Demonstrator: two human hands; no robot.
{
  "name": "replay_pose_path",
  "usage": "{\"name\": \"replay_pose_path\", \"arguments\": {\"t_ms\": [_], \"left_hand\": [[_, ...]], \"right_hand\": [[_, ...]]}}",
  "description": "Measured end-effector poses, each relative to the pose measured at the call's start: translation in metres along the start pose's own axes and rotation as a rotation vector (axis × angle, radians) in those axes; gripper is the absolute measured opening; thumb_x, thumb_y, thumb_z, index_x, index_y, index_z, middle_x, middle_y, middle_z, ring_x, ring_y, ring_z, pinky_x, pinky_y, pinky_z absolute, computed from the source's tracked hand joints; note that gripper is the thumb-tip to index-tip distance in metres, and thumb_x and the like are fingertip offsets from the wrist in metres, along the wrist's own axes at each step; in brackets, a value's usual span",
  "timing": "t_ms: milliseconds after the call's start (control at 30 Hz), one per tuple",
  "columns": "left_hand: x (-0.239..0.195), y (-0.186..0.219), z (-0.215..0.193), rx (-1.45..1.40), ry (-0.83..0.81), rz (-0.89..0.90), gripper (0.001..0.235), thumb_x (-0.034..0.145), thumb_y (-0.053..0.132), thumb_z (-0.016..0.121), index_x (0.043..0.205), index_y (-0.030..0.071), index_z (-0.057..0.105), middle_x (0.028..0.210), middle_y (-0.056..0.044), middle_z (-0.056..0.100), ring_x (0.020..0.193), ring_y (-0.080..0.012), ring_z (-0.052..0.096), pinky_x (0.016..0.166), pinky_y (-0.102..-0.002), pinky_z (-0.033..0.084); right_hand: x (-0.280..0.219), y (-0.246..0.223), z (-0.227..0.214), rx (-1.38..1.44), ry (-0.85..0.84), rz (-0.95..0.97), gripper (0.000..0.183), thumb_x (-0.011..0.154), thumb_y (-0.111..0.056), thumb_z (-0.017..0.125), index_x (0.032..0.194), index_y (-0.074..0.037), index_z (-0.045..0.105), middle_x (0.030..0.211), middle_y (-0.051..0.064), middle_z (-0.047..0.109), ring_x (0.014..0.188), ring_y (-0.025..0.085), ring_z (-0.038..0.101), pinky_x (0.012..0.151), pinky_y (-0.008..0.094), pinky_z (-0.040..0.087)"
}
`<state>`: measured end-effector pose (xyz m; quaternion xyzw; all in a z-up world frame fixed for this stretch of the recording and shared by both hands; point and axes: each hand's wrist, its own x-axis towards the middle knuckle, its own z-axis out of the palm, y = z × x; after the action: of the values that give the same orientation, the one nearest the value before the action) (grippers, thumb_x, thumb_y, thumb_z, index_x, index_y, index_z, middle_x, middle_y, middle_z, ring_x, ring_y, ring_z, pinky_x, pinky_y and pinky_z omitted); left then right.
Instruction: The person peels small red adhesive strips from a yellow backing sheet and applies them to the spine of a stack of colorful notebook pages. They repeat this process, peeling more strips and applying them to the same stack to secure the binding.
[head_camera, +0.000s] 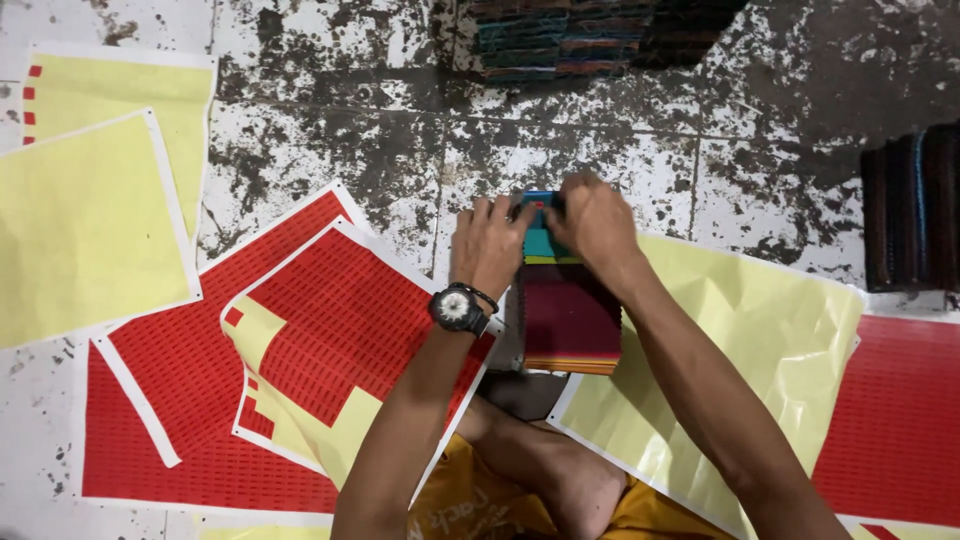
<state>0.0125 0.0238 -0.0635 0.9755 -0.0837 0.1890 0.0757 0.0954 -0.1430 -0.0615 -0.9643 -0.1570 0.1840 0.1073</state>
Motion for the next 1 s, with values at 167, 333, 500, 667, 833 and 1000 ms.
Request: {"name": "replay_pose_path", "arguments": {"t_ms": [167,333,500,667,833,1000], "left_hand": [[0.003,0.000,-0.002,-0.118,-0.057,-0.057,0.034,0.088,0.008,0.059,0.116,0.024,0.070,0.102,-0.003,0.054,0.092,-0.0279,0.056,0.071,-0.042,0.048],[0.014,-0.003,-0.026,-0.791,-0.067,-0.406,0.048,0.083,-0.006,0.052,0.118,0.019,0.071,0.103,-0.004,0.059,0.094,-0.0325,0.064,0.080,-0.042,0.055],[0.024,-0.013,-0.030,-1.342,-0.012,-0.912,0.033,0.085,0.007,0.053,0.108,0.017,0.075,0.090,-0.004,0.071,0.066,-0.0048,0.053,0.057,-0.021,0.043],[0.038,0.002,-0.023,-1.376,-0.095,-0.865,0.026,0.094,0.022,0.056,0.111,0.015,0.075,0.083,-0.006,0.071,0.068,-0.0098,0.052,0.063,-0.026,0.041],[0.050,0.018,-0.030,-1.248,-0.219,-0.772,0.038,0.104,0.039,0.047,0.119,0.015,0.072,0.090,-0.009,0.070,0.097,-0.0236,0.063,0.089,-0.041,0.046],[0.053,0.024,-0.026,-1.139,-0.168,-0.808,0.037,0.103,0.043,0.046,0.108,0.019,0.074,0.081,-0.004,0.068,0.084,-0.0190,0.063,0.079,-0.036,0.050]], "right_hand": [[0.000,0.015,-0.015,-0.007,0.376,-0.381,0.020,0.083,-0.016,0.083,0.101,-0.012,0.075,0.100,0.011,0.063,0.095,0.037,0.067,0.079,0.054,0.057],[-0.004,0.027,-0.001,-0.092,0.718,-0.571,0.015,0.092,-0.020,0.079,0.077,-0.022,0.075,0.075,-0.002,0.066,0.074,0.021,0.069,0.065,0.034,0.055],[-0.035,0.025,-0.015,0.014,0.544,-0.730,0.008,0.082,-0.009,0.077,0.078,-0.013,0.072,0.087,0.003,0.067,0.085,0.024,0.066,0.070,0.035,0.057],[-0.057,-0.005,-0.066,0.650,0.042,-0.583,0.022,0.084,-0.009,0.077,0.105,-0.003,0.075,0.095,0.021,0.073,0.094,0.040,0.071,0.082,0.051,0.055],[-0.052,-0.009,-0.064,0.933,-0.106,-0.527,0.018,0.094,-0.013,0.071,0.109,-0.005,0.077,0.097,0.017,0.074,0.097,0.024,0.066,0.088,0.048,0.052],[-0.053,-0.009,-0.066,1.001,-0.176,-0.463,0.009,0.094,-0.009,0.073,0.100,-0.005,0.078,0.090,0.006,0.073,0.090,0.015,0.065,0.087,0.038,0.053]]}}
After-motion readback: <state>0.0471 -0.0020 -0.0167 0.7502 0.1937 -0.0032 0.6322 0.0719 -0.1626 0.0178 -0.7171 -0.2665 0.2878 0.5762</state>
